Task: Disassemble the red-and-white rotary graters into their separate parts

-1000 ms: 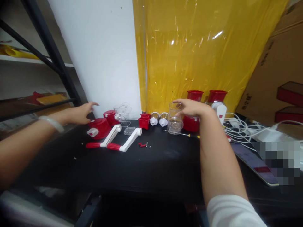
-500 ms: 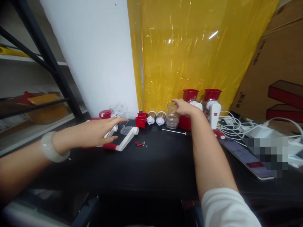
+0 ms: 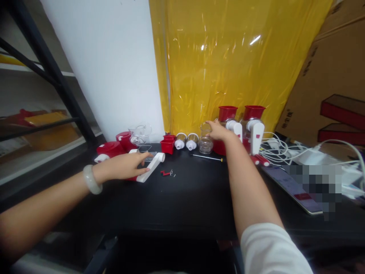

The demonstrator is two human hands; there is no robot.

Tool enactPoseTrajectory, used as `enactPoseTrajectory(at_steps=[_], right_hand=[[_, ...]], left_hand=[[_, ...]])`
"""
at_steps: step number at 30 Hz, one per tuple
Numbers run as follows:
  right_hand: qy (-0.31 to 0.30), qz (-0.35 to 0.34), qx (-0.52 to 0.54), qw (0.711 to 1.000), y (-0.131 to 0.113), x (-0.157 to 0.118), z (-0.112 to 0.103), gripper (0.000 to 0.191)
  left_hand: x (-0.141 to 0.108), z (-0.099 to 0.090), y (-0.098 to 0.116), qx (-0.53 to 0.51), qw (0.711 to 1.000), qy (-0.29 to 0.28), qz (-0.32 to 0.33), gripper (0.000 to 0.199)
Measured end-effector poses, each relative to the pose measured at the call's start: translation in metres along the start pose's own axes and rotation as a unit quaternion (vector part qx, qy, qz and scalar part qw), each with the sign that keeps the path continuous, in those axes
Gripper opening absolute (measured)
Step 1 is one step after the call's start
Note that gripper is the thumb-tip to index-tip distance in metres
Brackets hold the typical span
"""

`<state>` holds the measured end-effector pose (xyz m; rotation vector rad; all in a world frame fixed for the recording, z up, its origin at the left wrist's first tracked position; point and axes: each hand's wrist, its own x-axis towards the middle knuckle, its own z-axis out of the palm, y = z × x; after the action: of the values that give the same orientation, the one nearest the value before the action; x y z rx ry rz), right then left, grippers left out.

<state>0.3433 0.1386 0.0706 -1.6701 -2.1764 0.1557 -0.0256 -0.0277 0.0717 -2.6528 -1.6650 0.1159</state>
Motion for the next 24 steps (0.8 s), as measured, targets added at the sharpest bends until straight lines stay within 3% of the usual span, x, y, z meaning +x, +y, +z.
enactPoseTrajectory(at_steps=[5, 14, 18, 21, 24], right_hand=[[0.006, -0.021, -0.021, 1.0, 0.003, 0.003, 0.005, 0.079], [0.016, -0.066, -0.065, 0.996, -0.008, 0.006, 0.019, 0.058], [0.025, -0.035, -0.088, 0.995, -0.015, 0.005, 0.026, 0.062], [0.039, -0.006, -0.129, 0.991, -0.028, -0.001, 0.02, 0.066], [0.095, -0.027, -0.161, 0.982, -0.056, -0.018, 0.006, 0.056]], left_hand=[[0.013, 0.015, 0.0, -0.023, 0.999, 0.001, -0.025, 0.064], [0.023, 0.044, -0.003, -0.077, 0.984, 0.084, -0.136, 0.067], [0.022, 0.051, -0.006, -0.093, 0.978, 0.107, -0.151, 0.069], [0.02, 0.054, -0.006, -0.092, 0.978, 0.112, -0.148, 0.071], [0.017, 0.054, -0.004, -0.101, 0.982, 0.097, -0.128, 0.065]])
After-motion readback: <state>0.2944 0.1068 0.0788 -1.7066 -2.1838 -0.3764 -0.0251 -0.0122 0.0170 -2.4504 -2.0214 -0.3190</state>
